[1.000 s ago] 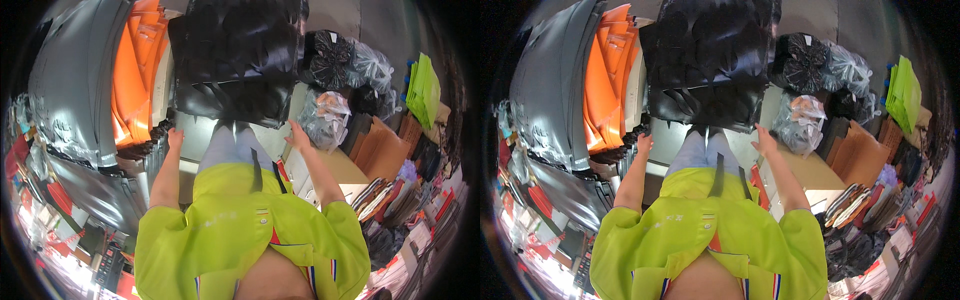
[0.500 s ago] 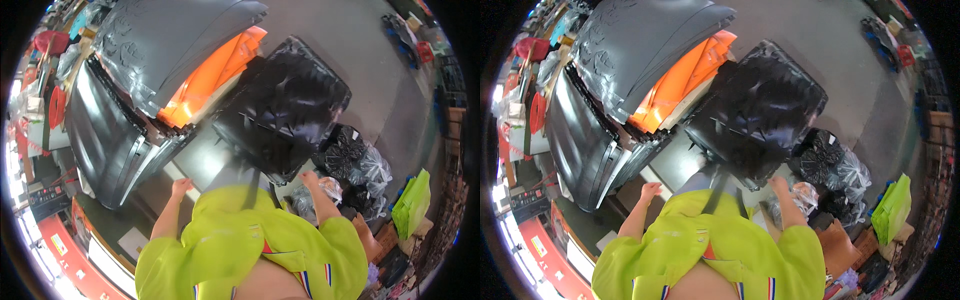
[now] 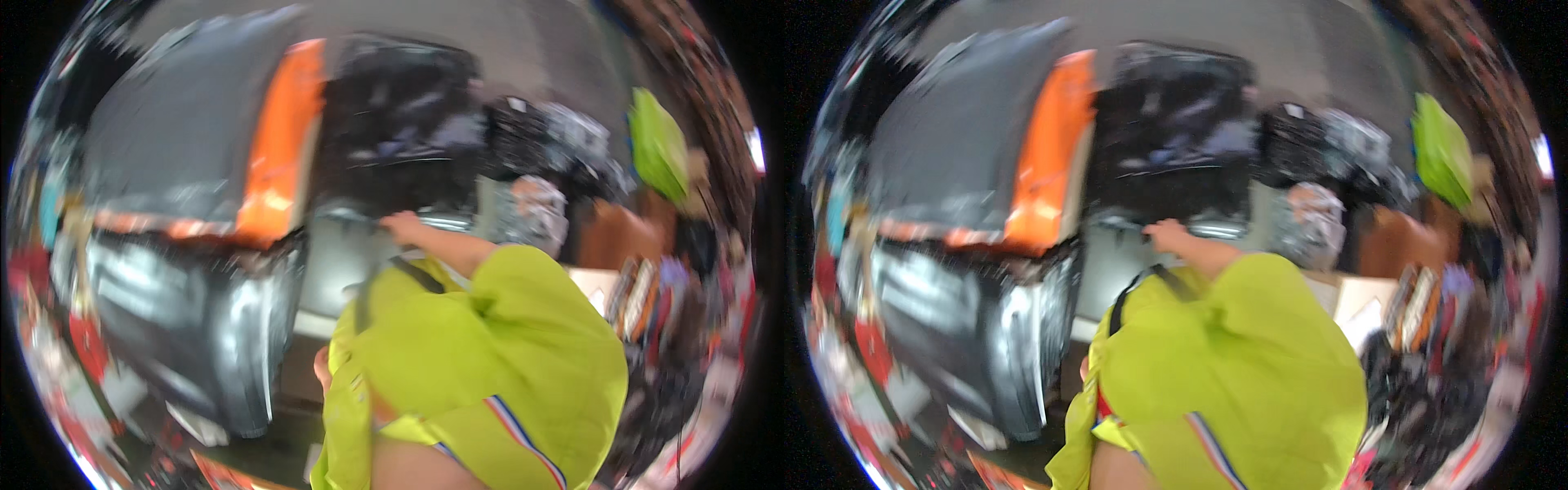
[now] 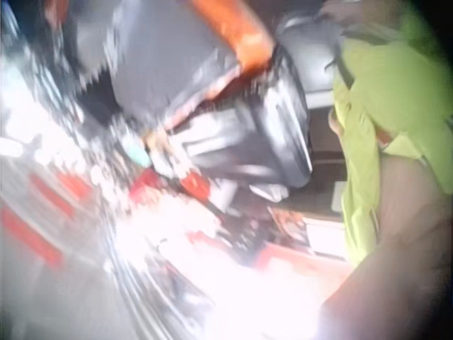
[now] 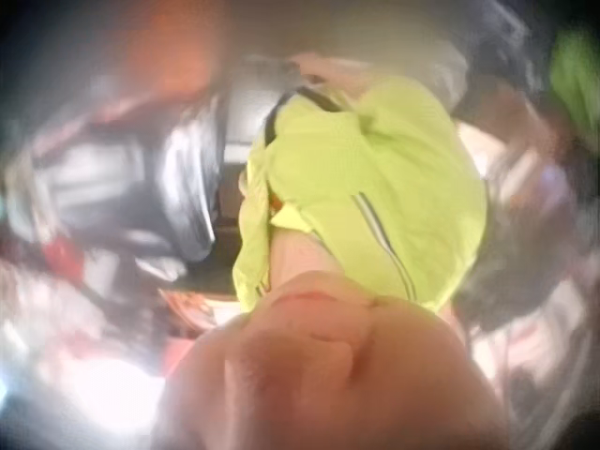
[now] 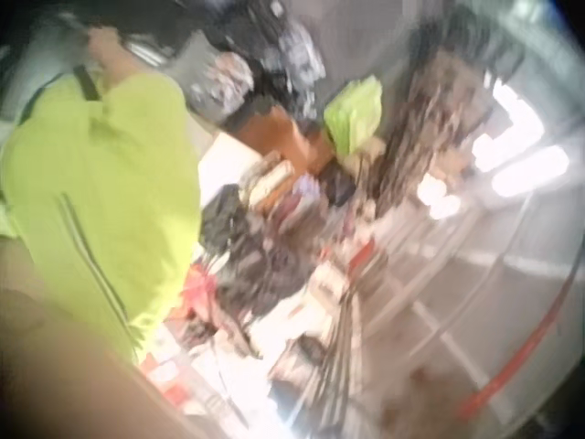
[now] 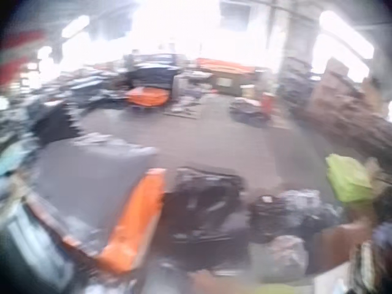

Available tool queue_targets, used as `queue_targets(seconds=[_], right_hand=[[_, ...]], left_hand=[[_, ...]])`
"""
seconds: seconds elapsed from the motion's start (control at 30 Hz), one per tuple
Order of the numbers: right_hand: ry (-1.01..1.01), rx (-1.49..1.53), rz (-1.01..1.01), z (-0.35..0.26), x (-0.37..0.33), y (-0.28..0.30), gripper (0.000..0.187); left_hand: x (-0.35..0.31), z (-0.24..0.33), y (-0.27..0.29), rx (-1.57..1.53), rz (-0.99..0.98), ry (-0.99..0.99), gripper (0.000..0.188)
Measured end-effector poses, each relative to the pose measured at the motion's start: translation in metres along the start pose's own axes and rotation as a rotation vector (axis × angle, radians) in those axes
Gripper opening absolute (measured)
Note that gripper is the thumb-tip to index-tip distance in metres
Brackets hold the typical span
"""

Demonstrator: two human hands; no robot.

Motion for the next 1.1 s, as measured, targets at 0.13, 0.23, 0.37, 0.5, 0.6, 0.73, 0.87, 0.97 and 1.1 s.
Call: queue_targets(seconds=[0.13, 0.23, 0.37, 0.5, 0.6, 0.73, 0.87, 0.97, 1.1], right_hand=[[-0.198, 0.517, -0.130, -0.032, -0.011, -0.049, 0.029], [-0.064, 0.372, -0.036, -0.085, 0.003, -0.045, 0.026], [0.259, 0.411, 0.063, -0.198, 0.024, -0.019, 0.029], [0.444, 0.453, 0.229, -0.317, 0.061, 0.017, 0.031], [0.524, 0.292, 0.301, -0.388, 0.089, 0.038, 0.050], [0.457, -0.017, 0.144, -0.442, 0.121, 0.036, 0.067], [0.542, -0.142, 0.095, -0.452, 0.126, 0.045, 0.062], [0.689, -0.038, 0.007, -0.469, 0.126, 0.058, 0.056], [0.583, -0.057, -0.091, -0.518, 0.138, 0.079, 0.050]], left_hand=[[-0.003, 0.076, 0.077, 0.453, 0.425, -0.579, 0.019], [-0.017, 0.132, 0.136, 0.489, 0.806, -0.757, 0.019], [-0.027, 0.173, 0.196, 0.669, 0.957, -0.837, 0.037], [0.003, 0.161, 0.221, 0.812, 0.851, -0.711, 0.076], [0.030, 0.142, 0.221, 0.887, 0.795, -0.602, 0.085], [0.040, 0.130, 0.222, 0.965, 0.826, -0.605, 0.079], [0.028, 0.138, 0.229, 1.053, 0.771, -0.647, 0.061], [0.013, 0.161, 0.243, 1.033, 0.817, -0.774, 0.042], [-0.009, 0.215, 0.279, 0.911, 0.939, -0.725, 0.022]])
Point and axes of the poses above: each hand's wrist, its own x-axis towards the middle knuckle, its own y-axis out of the back of the hand, z = x × y, the point moved 4 cm from there along x, towards the middle knuckle, and after that the axes turned 3 degrees about -y, right-handed, at the moved point
